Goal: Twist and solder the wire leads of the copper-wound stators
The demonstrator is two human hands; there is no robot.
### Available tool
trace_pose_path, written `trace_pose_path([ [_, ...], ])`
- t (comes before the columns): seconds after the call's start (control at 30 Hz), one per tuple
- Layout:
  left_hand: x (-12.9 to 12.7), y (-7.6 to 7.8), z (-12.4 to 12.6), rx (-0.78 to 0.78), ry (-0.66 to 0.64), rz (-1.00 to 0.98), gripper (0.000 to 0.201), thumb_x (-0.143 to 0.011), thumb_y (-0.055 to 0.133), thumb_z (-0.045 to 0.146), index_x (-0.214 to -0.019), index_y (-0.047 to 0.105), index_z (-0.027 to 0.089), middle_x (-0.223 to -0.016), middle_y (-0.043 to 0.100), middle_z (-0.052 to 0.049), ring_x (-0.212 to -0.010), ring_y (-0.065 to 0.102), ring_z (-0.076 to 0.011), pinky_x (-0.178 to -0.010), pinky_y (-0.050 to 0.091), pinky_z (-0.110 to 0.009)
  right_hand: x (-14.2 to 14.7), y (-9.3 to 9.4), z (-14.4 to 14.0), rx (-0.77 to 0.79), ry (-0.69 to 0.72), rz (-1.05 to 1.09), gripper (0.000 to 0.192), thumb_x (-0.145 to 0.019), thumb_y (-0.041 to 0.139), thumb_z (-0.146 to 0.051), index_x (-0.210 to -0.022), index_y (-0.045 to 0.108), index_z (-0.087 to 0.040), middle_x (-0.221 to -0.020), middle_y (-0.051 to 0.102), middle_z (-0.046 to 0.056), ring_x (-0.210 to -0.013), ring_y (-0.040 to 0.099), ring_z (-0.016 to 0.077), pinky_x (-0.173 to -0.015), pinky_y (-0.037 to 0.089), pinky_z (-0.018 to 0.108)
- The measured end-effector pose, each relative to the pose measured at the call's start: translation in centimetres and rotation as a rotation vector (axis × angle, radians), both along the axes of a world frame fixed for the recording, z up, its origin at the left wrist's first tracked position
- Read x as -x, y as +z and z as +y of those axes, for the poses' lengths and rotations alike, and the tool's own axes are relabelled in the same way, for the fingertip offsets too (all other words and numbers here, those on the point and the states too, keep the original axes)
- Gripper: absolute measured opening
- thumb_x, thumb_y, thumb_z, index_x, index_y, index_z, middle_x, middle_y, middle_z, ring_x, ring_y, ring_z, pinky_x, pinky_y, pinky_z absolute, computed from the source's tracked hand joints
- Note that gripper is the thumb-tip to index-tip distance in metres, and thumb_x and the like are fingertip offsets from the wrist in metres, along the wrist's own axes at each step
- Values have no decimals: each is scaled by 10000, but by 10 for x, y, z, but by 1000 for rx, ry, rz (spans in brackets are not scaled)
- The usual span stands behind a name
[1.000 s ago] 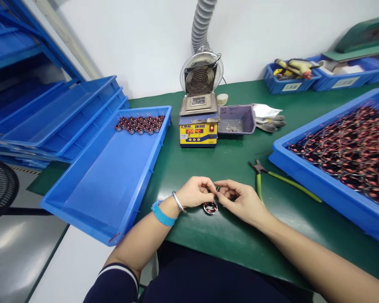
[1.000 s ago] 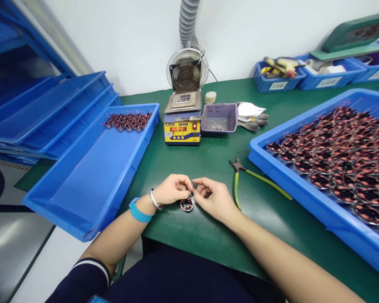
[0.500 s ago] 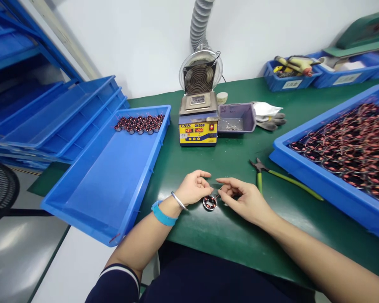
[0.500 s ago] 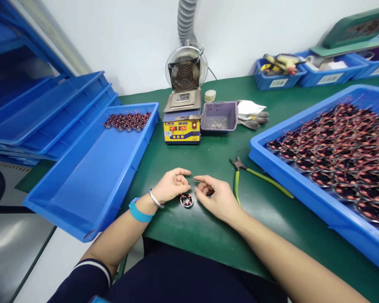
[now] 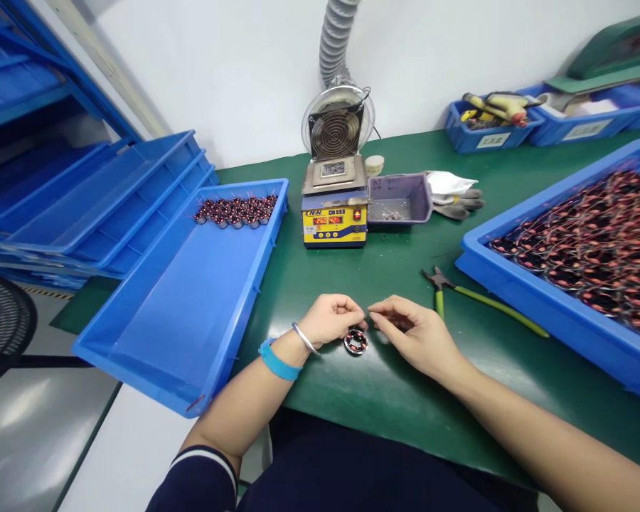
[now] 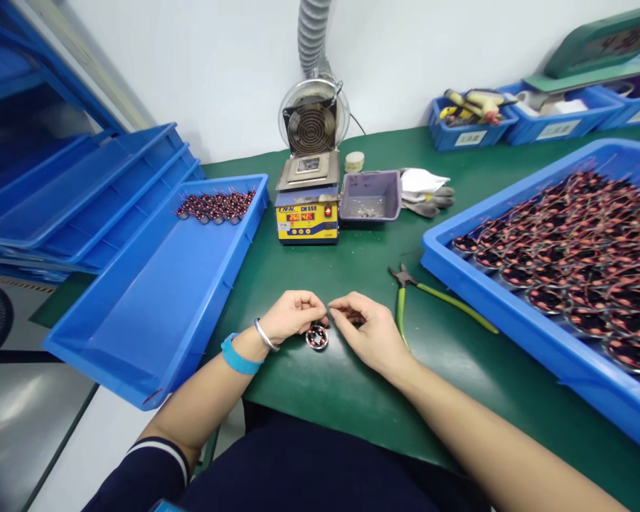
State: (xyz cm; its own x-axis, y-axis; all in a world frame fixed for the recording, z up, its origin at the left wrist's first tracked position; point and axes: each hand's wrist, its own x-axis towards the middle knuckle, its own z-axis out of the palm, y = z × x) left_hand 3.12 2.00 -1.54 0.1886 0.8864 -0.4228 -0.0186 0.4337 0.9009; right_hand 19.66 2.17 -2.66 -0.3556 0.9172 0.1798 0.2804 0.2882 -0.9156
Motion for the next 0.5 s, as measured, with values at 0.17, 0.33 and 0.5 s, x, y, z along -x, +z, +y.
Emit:
trace_pose_path([
  [0.17, 0, 2, 1, 29, -65, -71, 173, -634, 694, 225, -638, 563, 112, -570, 651, -22, -332, 337, -3, -365, 223, -167, 4, 1, -2, -103, -17, -38, 185, -844, 543, -331, -798, 654, -190, -700, 651, 45, -628, 614, 155, -617, 510, 281],
  [0.33, -2, 3, 0, 53, -43, -83, 158, -614, 683, 198, -615, 550, 112, -533, 636, -13, -336, 312, 7, -375, 196, -161, 3, 0, -1, -58, -56, 9, 232, -822, 588, -404, -843, 658, -184, -719, 669, 58, -636, 632, 169, -632, 526, 306],
  [0.5, -2, 3, 0, 41, -34, -46, 134, -630, 645, 205, -613, 546, 116, -550, 647, -31, -342, 291, 5, -377, 188, -165, -9, 1, 11, 258, 15, 167, 460, -783, 600, -578, -961, 644, -156, -704, 675, 63, -560, 628, 153, -554, 528, 279],
])
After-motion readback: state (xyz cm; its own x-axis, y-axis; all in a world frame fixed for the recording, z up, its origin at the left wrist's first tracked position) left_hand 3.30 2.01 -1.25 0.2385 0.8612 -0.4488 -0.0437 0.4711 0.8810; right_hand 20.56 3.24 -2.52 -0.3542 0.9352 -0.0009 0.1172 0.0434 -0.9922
